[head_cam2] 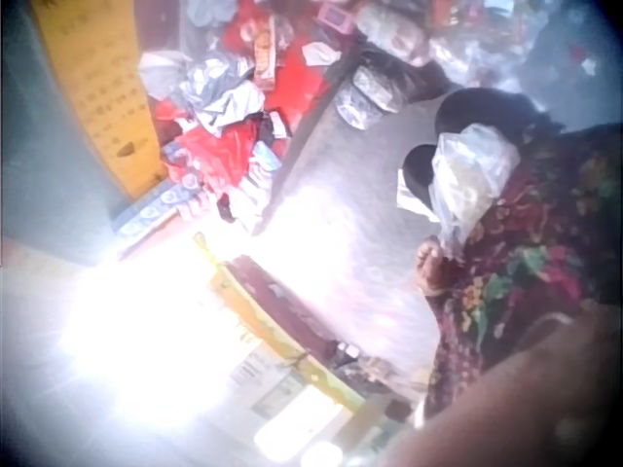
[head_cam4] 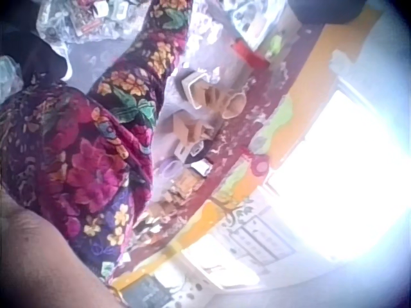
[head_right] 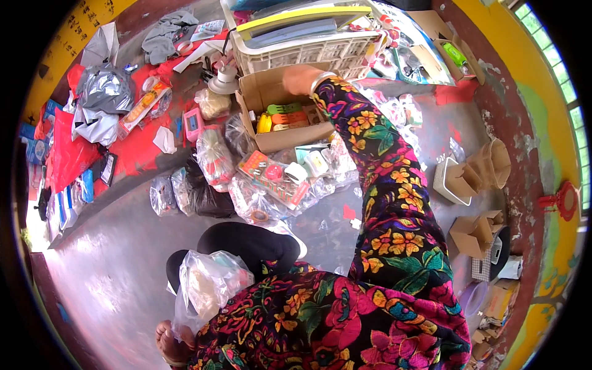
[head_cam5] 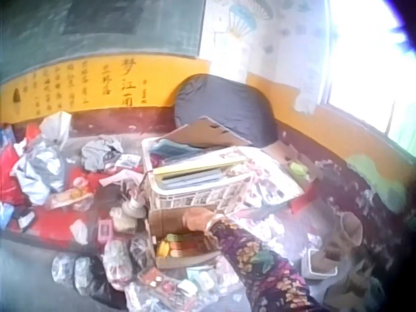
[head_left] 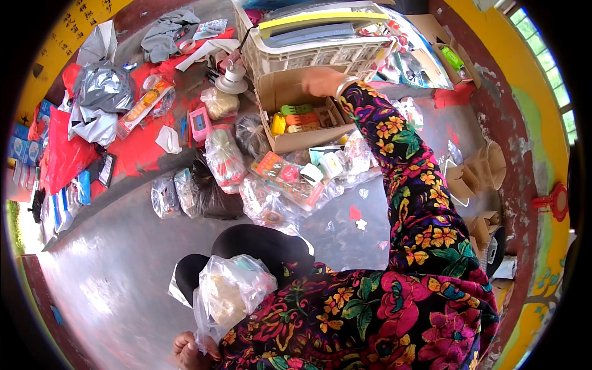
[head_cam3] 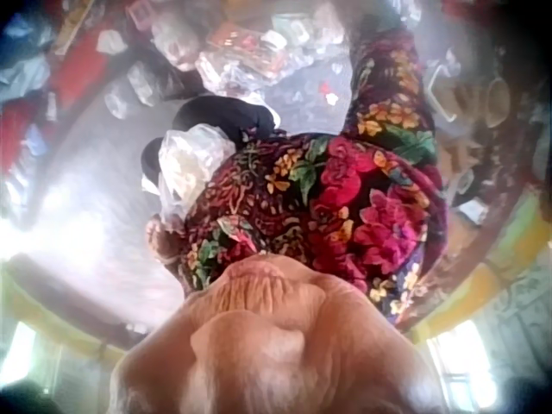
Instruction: The person sits on the floor and sorts through various small items, including packaged goods and plastic bags, picking them up, inspecting them, and placing them into a plastic bag or a nearby box.
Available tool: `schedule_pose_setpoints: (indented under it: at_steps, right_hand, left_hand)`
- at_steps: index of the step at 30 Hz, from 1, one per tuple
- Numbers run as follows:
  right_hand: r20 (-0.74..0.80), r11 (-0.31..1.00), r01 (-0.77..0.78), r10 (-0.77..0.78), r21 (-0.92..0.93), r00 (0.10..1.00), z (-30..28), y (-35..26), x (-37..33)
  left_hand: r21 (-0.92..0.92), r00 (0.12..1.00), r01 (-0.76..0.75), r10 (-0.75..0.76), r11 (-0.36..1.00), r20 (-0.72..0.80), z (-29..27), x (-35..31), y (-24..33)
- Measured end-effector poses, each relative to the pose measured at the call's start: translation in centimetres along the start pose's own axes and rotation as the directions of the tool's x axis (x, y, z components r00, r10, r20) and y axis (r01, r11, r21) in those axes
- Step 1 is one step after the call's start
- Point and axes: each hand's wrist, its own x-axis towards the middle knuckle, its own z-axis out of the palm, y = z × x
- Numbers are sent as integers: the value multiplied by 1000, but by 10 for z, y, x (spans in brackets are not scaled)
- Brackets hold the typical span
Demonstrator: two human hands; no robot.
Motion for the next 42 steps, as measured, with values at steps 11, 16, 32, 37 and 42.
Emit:
schedule_pose_setpoints:
  at_steps: [11,16,32,37,42]
  right_hand:
    - [482,939,-307,342,-153,806,91,6,-19]
    - [514,927,-317,374,-198,772,107,9,-21]
    - [320,728,-685,643,27,695,1,-24,-38]
    - [404,787,-602,511,136,759,-4,12,-54]
    - [393,281,-582,514,763,762,-49,-17,-83]
  left_hand:
    - [12,999,16,-15,1000,-43,-6,-3,-4]
    - [21,999,16,-16,1000,-39,-8,2,-7]
    - [19,999,-11,10,1000,32,-11,3,-9]
    - [36,1000,-1,1,999,7,-6,2,-5]
    - [9,1000,-23,23,1000,15,-1,-1,-6]
